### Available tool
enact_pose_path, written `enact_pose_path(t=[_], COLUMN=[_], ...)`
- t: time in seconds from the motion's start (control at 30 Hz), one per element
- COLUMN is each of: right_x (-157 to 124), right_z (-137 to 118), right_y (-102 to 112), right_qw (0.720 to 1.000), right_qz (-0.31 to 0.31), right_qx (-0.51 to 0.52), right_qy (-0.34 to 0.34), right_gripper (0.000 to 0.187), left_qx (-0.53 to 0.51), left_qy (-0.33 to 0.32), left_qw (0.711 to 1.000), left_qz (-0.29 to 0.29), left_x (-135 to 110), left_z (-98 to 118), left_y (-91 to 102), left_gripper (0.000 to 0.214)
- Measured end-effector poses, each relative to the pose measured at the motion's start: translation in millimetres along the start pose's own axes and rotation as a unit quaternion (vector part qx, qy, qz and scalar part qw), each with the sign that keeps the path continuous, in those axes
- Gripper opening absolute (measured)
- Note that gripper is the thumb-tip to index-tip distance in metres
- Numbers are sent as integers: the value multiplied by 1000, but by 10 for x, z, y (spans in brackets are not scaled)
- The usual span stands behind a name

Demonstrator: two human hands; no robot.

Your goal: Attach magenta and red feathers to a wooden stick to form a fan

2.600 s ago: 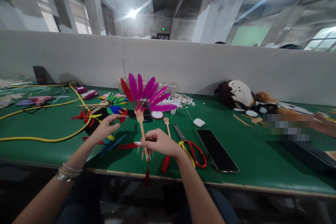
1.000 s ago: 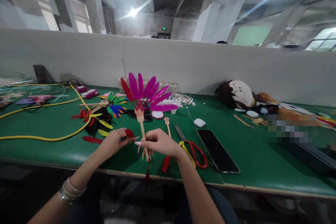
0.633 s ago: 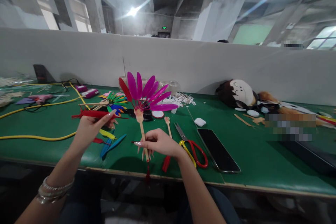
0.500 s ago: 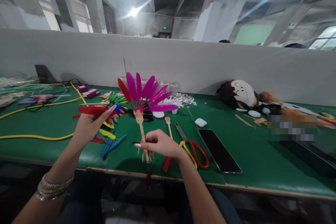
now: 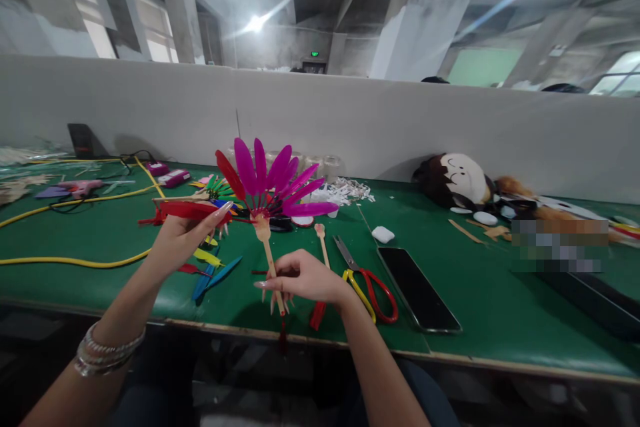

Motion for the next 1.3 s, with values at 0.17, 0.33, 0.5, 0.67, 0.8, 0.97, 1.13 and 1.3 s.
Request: enact_pose_path(t=[0.17, 0.33, 0.5, 0.67, 0.8, 0.97, 1.13, 1.3], right_x=[-5, -10, -15, -13, -15, -18, -24, -39], right_z=[2, -6, -15, 5, 10, 2, -11, -48], right_y=[-2, -6, -6, 0, 2, -2, 0, -7], right_qw=[1000, 1000, 1000, 1000, 999, 1000, 999, 999], right_qz=[-3, -7, -11, -14, -15, -22, -18, -23], right_qx=[0, 1, 1, -17, -24, -19, -44, -38], right_qy=[6, 5, 7, 12, 14, 12, 18, 11], right_gripper=[30, 30, 31, 30, 30, 32, 32, 29], left_qx=[1, 1, 16, 24, 15, 27, 32, 47], left_qy=[-1, -11, -18, -33, -53, -63, -50, -40], left_qw=[1000, 1000, 1000, 999, 998, 998, 998, 996], left_qz=[-7, -9, -1, 2, -2, 5, -17, -59], left_x=[22, 38, 51, 66, 75, 77, 86, 120], left_z=[5, 28, 32, 18, 22, 13, 20, 26], left_y=[-1, 3, 27, 49, 68, 86, 83, 97], left_gripper=[27, 28, 28, 26, 24, 24, 27, 33])
Point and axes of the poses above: each hand's wrist, its own x-axis towards the middle knuckle, its own y-axis out of the back of the hand, z = x × y, the point moved 1 cm from there along x, towards the middle knuckle, and after that the axes turned 2 degrees about z, right-handed, at the moved point
